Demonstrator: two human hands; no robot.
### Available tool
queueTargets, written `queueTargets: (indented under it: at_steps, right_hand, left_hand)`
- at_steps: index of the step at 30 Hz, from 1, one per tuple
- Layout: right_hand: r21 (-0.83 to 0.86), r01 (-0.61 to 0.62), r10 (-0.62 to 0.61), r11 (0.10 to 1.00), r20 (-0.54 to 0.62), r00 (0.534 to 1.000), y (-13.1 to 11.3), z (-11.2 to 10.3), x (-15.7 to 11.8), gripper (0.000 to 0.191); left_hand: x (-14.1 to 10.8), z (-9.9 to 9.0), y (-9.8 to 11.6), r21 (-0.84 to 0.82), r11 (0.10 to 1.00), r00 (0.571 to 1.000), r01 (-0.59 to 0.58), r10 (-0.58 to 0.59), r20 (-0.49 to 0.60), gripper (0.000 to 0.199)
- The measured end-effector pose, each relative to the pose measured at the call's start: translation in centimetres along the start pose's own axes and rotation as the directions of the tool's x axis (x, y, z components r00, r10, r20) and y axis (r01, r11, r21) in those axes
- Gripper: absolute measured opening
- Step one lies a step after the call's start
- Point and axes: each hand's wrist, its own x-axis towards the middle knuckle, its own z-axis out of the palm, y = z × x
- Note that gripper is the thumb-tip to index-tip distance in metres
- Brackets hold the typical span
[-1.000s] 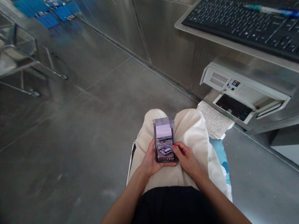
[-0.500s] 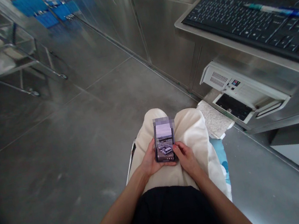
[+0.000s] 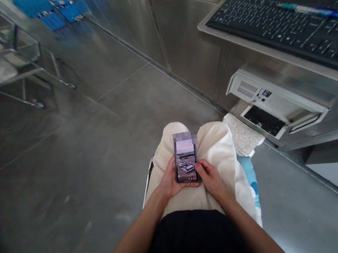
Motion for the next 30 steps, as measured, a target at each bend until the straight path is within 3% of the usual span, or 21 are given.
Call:
queueTargets:
  at_steps: [30]
  right_hand:
    - [-0.042, 0.004, -0.004, 0.999, -0.008, 1.0, -0.48, 0.02, -0.11, 0.029]
  left_hand:
    - [0.01, -0.18, -0.08, -0.045, 0.999, 1.0, 0.011, -0.011, 0.007, 0.06]
